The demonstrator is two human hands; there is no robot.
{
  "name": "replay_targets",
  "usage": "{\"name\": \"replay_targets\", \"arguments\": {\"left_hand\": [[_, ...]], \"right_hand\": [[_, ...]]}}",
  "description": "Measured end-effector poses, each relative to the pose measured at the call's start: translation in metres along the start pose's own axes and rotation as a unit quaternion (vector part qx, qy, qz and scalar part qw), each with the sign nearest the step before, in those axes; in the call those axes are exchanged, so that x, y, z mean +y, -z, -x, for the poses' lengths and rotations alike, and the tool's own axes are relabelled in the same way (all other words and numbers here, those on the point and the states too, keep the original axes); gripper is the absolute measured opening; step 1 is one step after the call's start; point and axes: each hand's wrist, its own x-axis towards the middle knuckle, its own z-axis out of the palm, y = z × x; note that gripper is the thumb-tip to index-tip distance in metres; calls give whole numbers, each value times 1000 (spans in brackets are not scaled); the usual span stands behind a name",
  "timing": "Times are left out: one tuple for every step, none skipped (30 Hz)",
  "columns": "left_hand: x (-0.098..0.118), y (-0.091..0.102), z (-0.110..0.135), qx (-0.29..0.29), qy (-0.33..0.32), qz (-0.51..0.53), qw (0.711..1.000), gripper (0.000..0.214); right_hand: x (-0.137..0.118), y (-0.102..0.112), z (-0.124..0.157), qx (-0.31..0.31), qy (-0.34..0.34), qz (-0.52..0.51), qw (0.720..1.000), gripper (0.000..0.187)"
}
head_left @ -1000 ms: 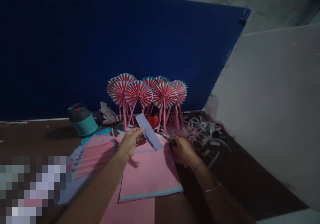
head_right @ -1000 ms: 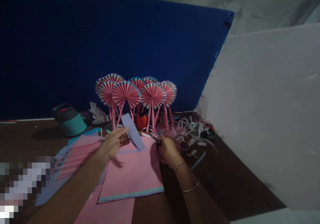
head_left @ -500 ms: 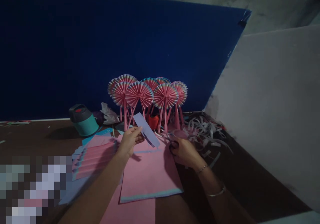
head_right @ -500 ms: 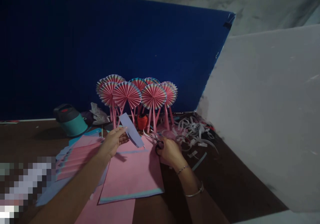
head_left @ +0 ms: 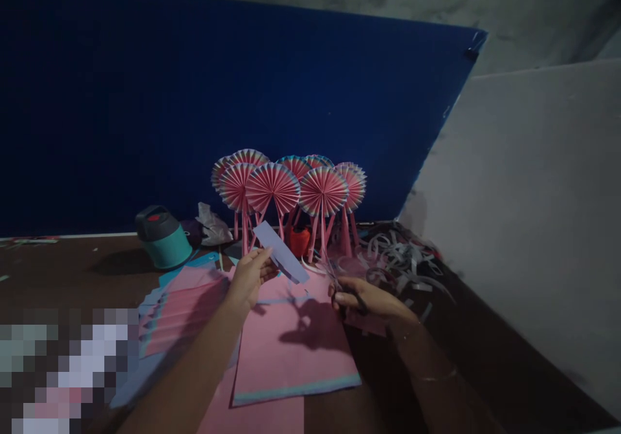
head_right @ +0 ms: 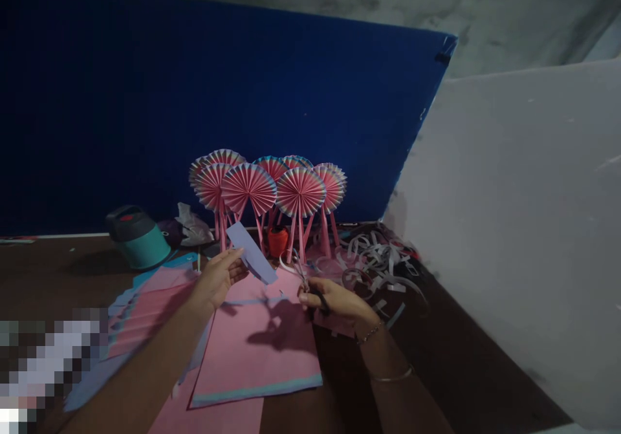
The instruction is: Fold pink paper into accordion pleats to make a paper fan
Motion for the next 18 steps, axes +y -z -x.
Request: {"name": "replay_targets", "arguments": {"left_hand": [[0,0,0,1,1,4,1000,23],[1,0,0,1,1,7,1000,23],[1,0,0,2,2,10,1000,24],[1,0,0,3,3,10,1000,24],[1,0,0,3,3,9,1000,25],[1,0,0,2,3,6,1000,25],[1,0,0,1,1,3,1000,26],[0,-1,0,-2,0,0,1000,27],[0,-1,-1,-5,-1,-3,1000,28],[-1,-1,-1,-7,-2,-5,1000,28],[-2,-2,-1,-7,-3,-8,1000,29],[-2,-2,0,-7,-4,-12,1000,30],[-3,-2,0,-6,-6,-15,1000,31],[-3,-3,0,-4,-7,-18,1000,32],[-3,-3,0,-2,-9,-20,1000,32],[-3,-3,1,-1,-10,-22,1000,33],[-2,-3,1,1,-12,-24,1000,33],[-2,-4,1,4,-13,-25,1000,33]], "right_hand": [[0,-3,2,-13,5,-22,1000,52],[0,-5,3,-21,6,-41,999,55],[1,-8,3,-25,6,-54,998,58],[2,-11,2,-26,7,-60,998,59],[3,-14,1,-29,12,-56,998,60],[4,-16,-1,-35,18,-46,998,61],[5,-18,-3,-45,22,-33,998,62],[6,-19,-6,-55,25,-19,998,62],[6,-21,-9,-62,26,-6,998,63],[7,-22,-11,-67,25,4,997,64],[8,-23,-13,-68,22,9,997,64],[9,-24,-14,-65,21,11,998,65],[10,-25,-15,-61,21,12,998,65],[11,-26,-16,-57,22,13,998,65],[11,-27,-16,-53,23,13,998,65],[12,-27,-16,-50,25,14,998,64],[12,-27,-16,-47,28,16,998,63],[11,-27,-16,-45,30,19,998,62]]}}
